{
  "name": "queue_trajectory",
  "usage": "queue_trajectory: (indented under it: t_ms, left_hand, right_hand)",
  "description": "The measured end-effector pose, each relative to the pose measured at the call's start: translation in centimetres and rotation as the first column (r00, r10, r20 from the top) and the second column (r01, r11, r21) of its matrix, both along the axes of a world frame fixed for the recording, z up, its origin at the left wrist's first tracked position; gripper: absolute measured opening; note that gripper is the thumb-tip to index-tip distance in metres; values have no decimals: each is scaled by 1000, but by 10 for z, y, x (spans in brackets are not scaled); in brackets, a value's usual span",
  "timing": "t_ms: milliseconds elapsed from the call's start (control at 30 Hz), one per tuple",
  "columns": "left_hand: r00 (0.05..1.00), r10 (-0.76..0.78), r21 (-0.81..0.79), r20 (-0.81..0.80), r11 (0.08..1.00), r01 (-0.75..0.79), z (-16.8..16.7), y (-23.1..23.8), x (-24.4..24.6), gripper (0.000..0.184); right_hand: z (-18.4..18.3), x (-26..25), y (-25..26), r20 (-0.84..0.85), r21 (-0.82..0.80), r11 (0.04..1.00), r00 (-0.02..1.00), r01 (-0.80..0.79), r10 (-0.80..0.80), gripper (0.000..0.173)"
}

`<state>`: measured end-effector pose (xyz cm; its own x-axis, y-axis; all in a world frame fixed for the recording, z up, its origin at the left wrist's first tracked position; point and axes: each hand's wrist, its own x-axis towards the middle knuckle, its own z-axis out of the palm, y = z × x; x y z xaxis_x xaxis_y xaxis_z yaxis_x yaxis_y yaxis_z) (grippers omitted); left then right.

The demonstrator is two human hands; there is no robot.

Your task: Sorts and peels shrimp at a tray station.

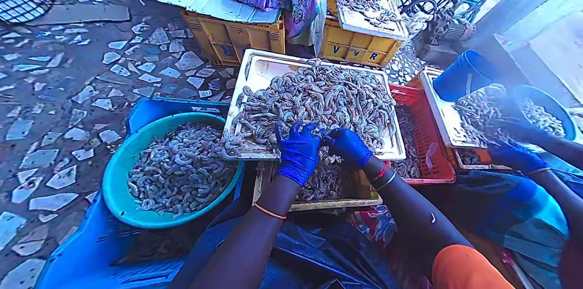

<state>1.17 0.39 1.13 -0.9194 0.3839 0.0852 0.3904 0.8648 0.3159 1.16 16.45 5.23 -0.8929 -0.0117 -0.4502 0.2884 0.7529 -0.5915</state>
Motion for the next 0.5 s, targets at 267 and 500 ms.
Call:
queue_trajectory:
  t_ms: [267,500]
  left_hand:
    - [996,-73,100,-51,992,78,-6,13,2,24]
    - [987,113,258,116,956,-140,8,6,3,23]
  right_hand:
    - [2,8,17,-22,-132,991,999,26,-29,34]
    - [1,5,8,-138,-13,996,987,-84,82,34]
